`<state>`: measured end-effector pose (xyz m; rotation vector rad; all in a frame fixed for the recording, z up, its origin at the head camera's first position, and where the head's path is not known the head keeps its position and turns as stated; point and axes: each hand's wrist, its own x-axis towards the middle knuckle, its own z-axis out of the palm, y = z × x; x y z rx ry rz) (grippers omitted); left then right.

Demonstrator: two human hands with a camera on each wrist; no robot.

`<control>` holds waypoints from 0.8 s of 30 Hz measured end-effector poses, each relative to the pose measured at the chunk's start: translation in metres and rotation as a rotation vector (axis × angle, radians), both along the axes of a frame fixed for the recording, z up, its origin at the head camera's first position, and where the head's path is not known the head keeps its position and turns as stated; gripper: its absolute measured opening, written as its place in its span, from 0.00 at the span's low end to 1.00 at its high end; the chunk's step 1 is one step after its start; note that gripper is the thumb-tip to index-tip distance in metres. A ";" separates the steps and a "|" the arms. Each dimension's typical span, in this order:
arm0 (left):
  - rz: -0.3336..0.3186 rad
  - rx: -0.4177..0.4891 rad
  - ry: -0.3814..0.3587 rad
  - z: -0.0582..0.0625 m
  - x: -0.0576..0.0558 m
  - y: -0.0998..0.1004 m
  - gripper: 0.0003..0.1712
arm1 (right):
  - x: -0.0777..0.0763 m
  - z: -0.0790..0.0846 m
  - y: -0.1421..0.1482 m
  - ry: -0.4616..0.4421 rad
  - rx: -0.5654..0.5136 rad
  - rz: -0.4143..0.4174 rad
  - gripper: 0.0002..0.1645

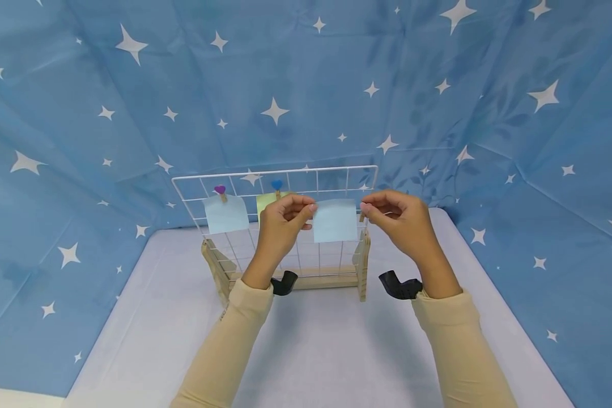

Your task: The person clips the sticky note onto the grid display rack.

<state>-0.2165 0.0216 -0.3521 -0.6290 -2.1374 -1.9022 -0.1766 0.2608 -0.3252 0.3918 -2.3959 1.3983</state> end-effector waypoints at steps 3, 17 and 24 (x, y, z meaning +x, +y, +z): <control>0.000 0.000 0.012 -0.001 -0.001 0.000 0.09 | -0.001 0.001 -0.001 -0.002 -0.011 0.013 0.13; 0.043 -0.015 0.091 0.000 -0.005 0.001 0.10 | -0.004 0.005 -0.006 0.015 -0.011 0.043 0.14; 0.054 -0.010 0.098 0.001 -0.008 0.001 0.09 | -0.008 0.008 -0.007 0.014 0.014 0.033 0.15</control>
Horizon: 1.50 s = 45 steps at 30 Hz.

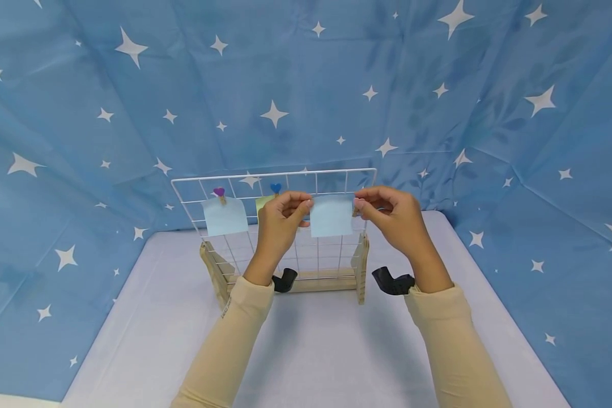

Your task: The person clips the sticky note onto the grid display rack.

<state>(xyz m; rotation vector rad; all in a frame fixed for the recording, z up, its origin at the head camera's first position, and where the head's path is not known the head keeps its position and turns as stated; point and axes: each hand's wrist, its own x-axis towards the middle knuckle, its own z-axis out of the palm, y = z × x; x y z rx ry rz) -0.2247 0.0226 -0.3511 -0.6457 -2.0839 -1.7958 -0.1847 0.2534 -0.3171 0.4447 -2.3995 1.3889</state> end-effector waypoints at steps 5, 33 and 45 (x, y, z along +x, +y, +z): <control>0.020 0.001 0.008 0.001 -0.001 0.001 0.09 | -0.002 0.003 -0.002 -0.013 -0.005 -0.012 0.15; 0.105 0.001 0.068 -0.001 -0.003 0.009 0.09 | -0.013 0.010 -0.008 0.051 -0.012 -0.009 0.11; 0.138 0.005 0.104 -0.004 -0.003 0.012 0.08 | -0.015 0.015 -0.017 0.184 0.046 -0.078 0.08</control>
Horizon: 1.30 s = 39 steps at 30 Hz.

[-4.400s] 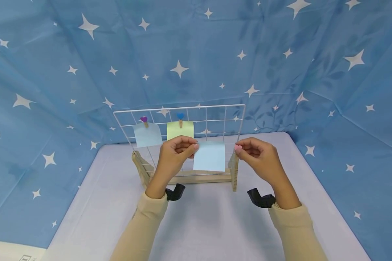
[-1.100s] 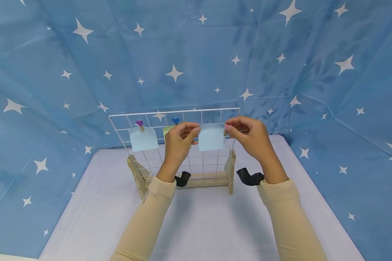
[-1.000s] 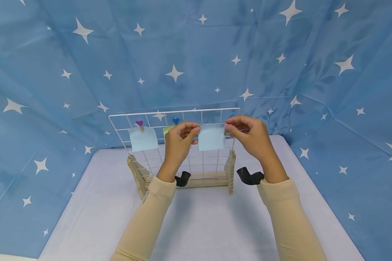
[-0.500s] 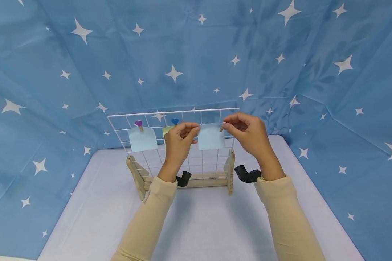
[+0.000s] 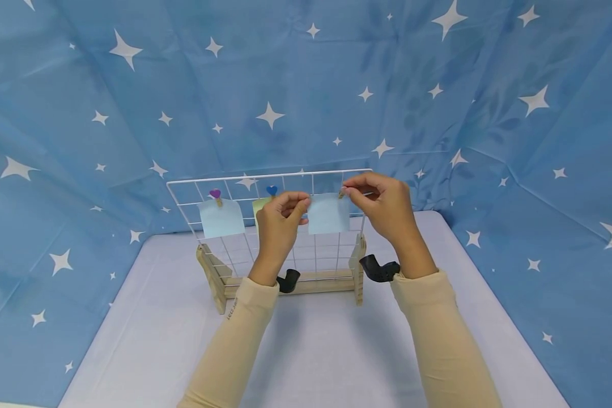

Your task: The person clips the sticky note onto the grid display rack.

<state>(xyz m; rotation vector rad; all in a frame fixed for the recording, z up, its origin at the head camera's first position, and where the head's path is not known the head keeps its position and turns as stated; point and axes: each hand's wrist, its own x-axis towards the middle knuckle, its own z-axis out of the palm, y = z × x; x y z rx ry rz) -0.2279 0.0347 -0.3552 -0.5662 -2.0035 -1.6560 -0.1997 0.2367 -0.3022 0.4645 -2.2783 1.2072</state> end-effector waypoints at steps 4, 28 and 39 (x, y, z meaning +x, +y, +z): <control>0.008 -0.003 0.009 0.000 0.000 0.001 0.08 | -0.001 0.001 -0.004 0.048 -0.007 -0.022 0.07; 0.030 -0.003 0.017 -0.003 0.000 0.004 0.09 | -0.007 0.009 -0.037 0.124 0.305 -0.111 0.07; 0.075 -0.033 0.030 -0.001 0.003 0.003 0.09 | -0.005 0.004 -0.044 0.245 0.329 -0.184 0.06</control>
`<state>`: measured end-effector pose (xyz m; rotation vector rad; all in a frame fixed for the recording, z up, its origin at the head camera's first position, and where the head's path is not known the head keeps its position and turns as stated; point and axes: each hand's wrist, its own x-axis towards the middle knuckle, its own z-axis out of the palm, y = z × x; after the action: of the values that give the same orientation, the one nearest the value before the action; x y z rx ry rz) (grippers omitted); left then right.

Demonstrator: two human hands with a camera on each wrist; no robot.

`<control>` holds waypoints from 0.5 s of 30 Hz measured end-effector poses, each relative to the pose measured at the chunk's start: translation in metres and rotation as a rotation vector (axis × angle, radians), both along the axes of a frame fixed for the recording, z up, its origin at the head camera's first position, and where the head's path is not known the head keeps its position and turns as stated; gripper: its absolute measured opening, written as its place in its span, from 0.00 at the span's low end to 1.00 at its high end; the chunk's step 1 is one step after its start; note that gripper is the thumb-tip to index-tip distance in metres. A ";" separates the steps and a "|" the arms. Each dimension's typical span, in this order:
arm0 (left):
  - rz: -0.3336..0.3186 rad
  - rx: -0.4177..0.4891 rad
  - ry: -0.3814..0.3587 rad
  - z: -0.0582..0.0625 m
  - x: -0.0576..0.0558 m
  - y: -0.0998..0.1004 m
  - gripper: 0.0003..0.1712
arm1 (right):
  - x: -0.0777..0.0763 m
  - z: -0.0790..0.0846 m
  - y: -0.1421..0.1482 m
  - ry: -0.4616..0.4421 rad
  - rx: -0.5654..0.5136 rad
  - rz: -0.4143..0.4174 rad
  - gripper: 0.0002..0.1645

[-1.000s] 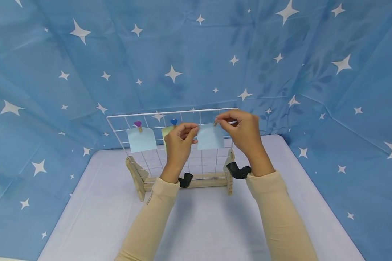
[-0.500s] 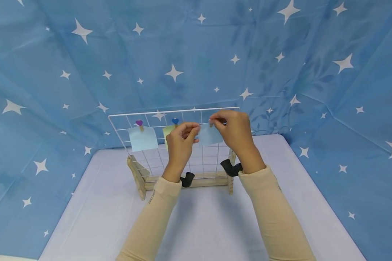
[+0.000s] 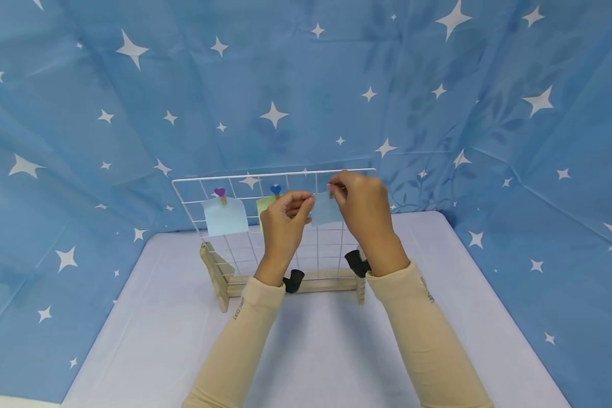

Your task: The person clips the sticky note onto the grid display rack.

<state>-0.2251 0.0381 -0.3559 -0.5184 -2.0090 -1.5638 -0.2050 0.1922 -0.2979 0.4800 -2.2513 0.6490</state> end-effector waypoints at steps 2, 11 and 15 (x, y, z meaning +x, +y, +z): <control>0.002 -0.003 0.004 0.000 0.000 -0.001 0.09 | 0.000 -0.002 -0.001 0.025 -0.010 -0.025 0.07; 0.029 -0.033 0.043 -0.002 0.005 -0.005 0.08 | -0.002 -0.012 0.005 0.076 -0.071 -0.035 0.13; 0.030 -0.026 0.049 -0.003 0.008 -0.010 0.08 | 0.000 -0.017 0.008 0.077 -0.087 -0.019 0.10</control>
<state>-0.2172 0.0285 -0.3589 -0.5286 -1.9935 -1.4951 -0.2049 0.1998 -0.3146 0.4322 -2.1435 0.7043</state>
